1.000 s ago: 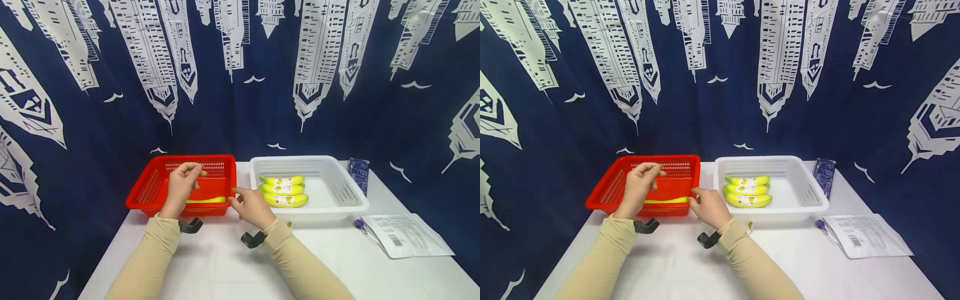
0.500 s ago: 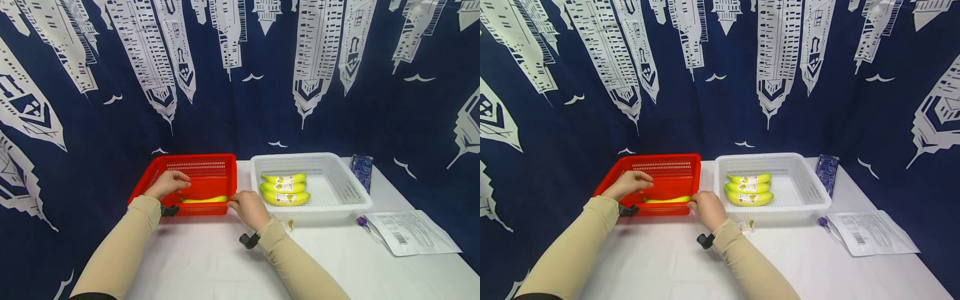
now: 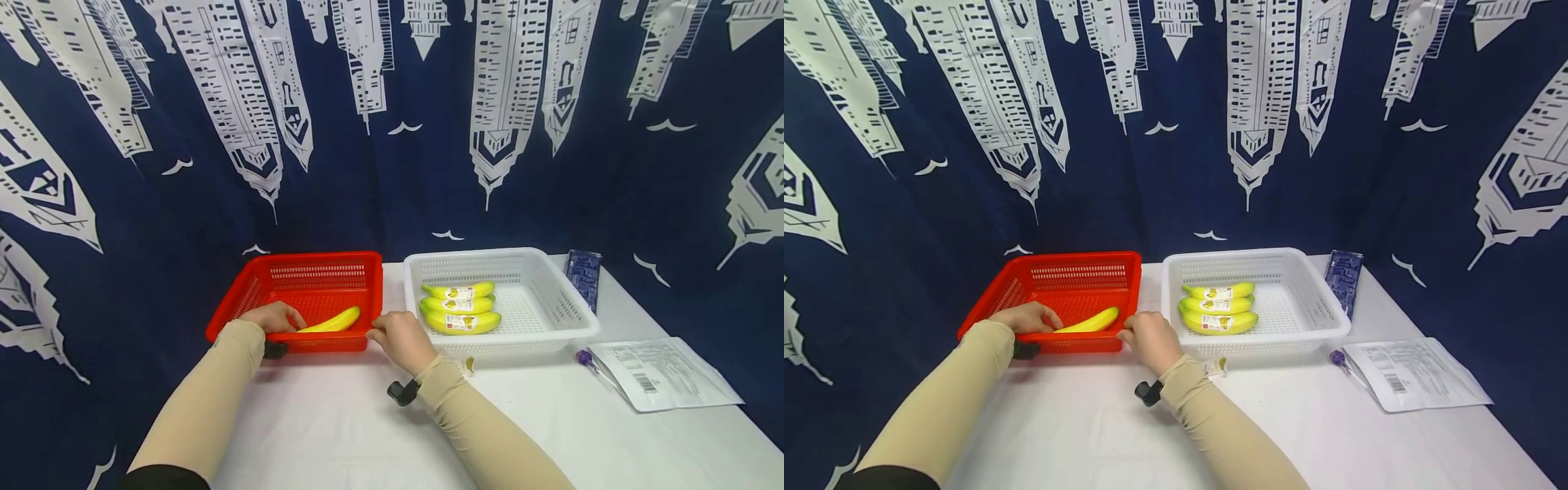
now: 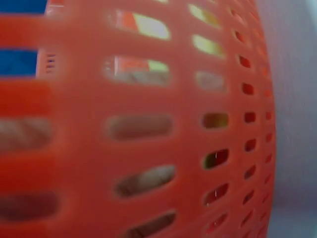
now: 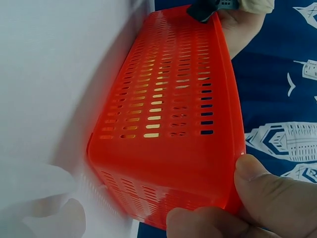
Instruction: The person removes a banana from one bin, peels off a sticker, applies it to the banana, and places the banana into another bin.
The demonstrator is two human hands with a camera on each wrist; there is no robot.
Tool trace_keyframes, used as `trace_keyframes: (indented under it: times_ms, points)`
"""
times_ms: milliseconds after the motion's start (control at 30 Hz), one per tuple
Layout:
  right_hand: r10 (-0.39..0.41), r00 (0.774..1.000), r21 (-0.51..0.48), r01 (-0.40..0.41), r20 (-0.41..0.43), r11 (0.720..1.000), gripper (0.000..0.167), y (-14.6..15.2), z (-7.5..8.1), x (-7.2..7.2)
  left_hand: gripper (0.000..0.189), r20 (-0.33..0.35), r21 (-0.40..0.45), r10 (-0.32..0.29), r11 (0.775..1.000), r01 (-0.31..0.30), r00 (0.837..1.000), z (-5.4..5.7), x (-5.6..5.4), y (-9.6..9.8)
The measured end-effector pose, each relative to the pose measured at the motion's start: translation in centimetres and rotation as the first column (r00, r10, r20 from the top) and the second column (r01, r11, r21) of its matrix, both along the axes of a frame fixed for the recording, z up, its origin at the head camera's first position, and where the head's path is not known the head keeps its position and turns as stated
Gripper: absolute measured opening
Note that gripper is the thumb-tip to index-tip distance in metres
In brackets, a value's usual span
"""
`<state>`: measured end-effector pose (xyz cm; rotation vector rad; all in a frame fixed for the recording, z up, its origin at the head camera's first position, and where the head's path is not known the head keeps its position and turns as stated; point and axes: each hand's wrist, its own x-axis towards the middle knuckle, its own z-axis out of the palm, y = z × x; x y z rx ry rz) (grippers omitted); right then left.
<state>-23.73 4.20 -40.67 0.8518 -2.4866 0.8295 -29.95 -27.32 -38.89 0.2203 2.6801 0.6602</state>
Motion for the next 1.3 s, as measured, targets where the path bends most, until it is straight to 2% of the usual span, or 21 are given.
trace_keyframes:
  times_ms: [67, 400, 533, 733, 833, 967, 1133, 1300]
  points:
    - [0.002, 1.0, 0.005, -0.002, 0.009, 1.0, 0.008, -0.1, 0.0, 0.1, 0.026, 0.004, -0.032, -0.02, 0.999, 0.02, 1.0, 0.0, 0.1, 0.0]
    - [0.013, 1.0, 0.005, -0.013, 0.025, 1.0, 0.007, -0.4, 0.1, 0.2, 0.026, -0.01, -0.066, -0.041, 0.997, 0.04, 0.999, -0.4, -0.1, -0.1]
    - [0.017, 0.999, 0.004, -0.017, 0.028, 1.0, 0.007, -0.4, 0.1, 0.2, 0.022, -0.046, -0.09, -0.075, 0.993, 0.071, 0.996, -0.4, -0.2, -0.1]
    - [0.019, 0.999, 0.009, -0.019, 0.034, 1.0, 0.008, -0.4, 0.1, 0.3, 0.02, -0.081, -0.113, -0.053, 0.993, 0.043, 0.995, 0.2, 0.1, -0.1]
    - [0.005, 0.999, 0.013, -0.005, 0.042, 1.0, 0.009, -0.3, 0.1, 0.3, 0.019, -0.117, -0.124, -0.069, 0.991, 0.055, 0.991, 0.8, 0.2, -0.2]
    - [-0.001, 0.999, 0.014, 0.001, 0.041, 1.0, 0.009, -0.2, 0.1, 0.2, 0.019, -0.149, -0.105, -0.083, 0.992, 0.068, 0.985, 1.3, 0.2, -0.4]
    - [0.007, 0.999, 0.016, -0.007, 0.035, 1.0, 0.008, -0.1, 0.2, 0.1, 0.025, -0.161, -0.026, -0.052, 0.998, 0.049, 0.986, 1.9, 0.2, -0.6]
    - [0.003, 0.999, 0.02, -0.004, 0.041, 1.0, 0.008, -0.1, 0.2, 0.1, 0.031, -0.208, 0.066, -0.024, 0.997, 0.039, 0.978, 3.4, 0.6, -0.2]
